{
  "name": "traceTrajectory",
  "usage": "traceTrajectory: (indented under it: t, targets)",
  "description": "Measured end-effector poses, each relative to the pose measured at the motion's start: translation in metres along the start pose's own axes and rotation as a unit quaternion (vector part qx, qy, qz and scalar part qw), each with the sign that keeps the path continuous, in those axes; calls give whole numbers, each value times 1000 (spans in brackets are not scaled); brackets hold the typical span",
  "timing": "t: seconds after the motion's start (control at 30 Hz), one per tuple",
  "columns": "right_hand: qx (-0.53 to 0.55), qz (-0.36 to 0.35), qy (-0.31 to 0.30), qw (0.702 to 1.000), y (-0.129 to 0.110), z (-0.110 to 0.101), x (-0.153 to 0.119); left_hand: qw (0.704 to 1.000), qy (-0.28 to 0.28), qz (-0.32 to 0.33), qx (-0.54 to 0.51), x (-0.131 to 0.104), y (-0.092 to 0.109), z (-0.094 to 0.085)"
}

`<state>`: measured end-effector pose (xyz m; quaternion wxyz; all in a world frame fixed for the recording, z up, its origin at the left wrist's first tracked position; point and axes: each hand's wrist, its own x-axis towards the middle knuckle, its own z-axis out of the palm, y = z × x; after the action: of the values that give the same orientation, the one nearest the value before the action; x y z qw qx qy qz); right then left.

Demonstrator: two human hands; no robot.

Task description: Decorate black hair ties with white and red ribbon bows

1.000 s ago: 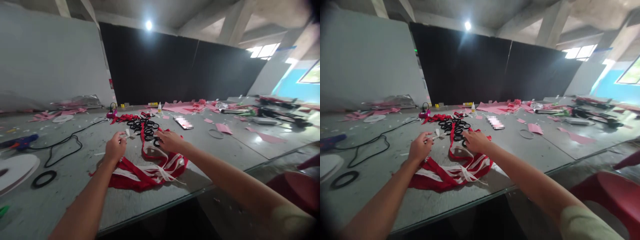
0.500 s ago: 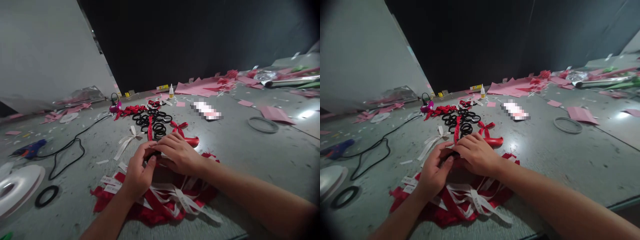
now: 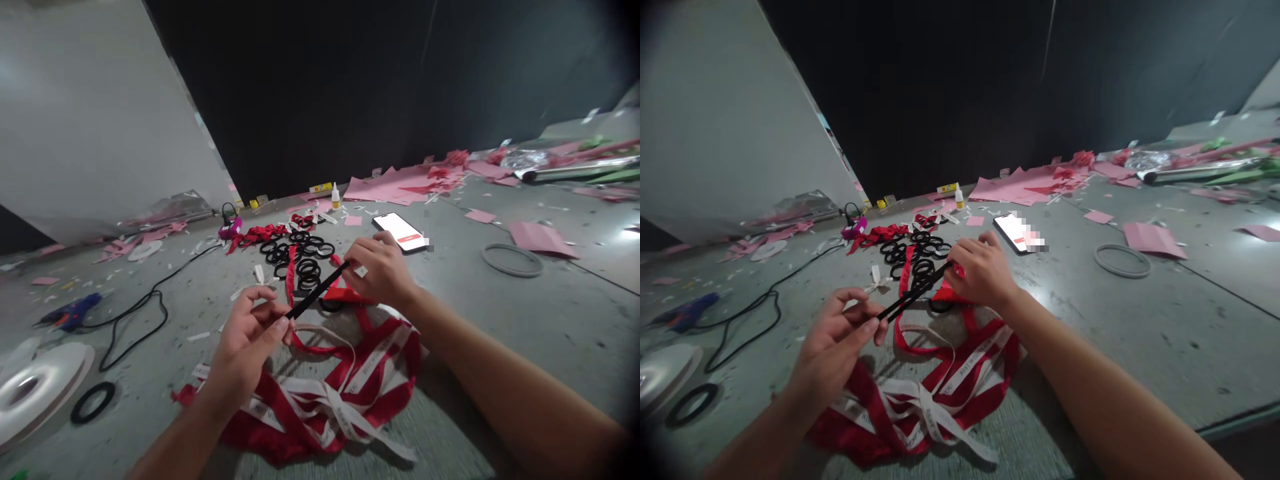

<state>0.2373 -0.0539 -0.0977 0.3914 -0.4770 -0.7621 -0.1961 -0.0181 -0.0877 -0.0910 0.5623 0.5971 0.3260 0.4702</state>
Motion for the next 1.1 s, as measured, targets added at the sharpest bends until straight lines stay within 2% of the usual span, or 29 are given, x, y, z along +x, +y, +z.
traceTrajectory:
  t: [0.07, 0.13, 0.23, 0.33, 0.47, 0.7, 1.1]
  targets:
    - [-33, -11, 8, 999, 13, 0, 0, 1000, -2, -15, -19, 10, 1, 0]
    - [-56, -34, 11, 998, 14, 3, -1, 1000, -4, -21, -16, 22, -2, 2]
    - [-51, -67, -1, 996, -1, 11, -3, 999, -10, -12, 36, 35, -12, 11]
    - [-14, -93, -5, 996, -21, 16, -5, 994, -28, -28, 103, 34, -24, 15]
    - [44, -127, -37, 990, -39, 18, -8, 997, -18, -50, 56, 22, -35, 14]
    - [122, -91, -100, 983, -47, 18, -11, 999, 23, -24, 34, 26, -40, 15]
    - [186, -45, -105, 976, -54, 18, -18, 987, 45, 59, 144, 21, -38, 14]
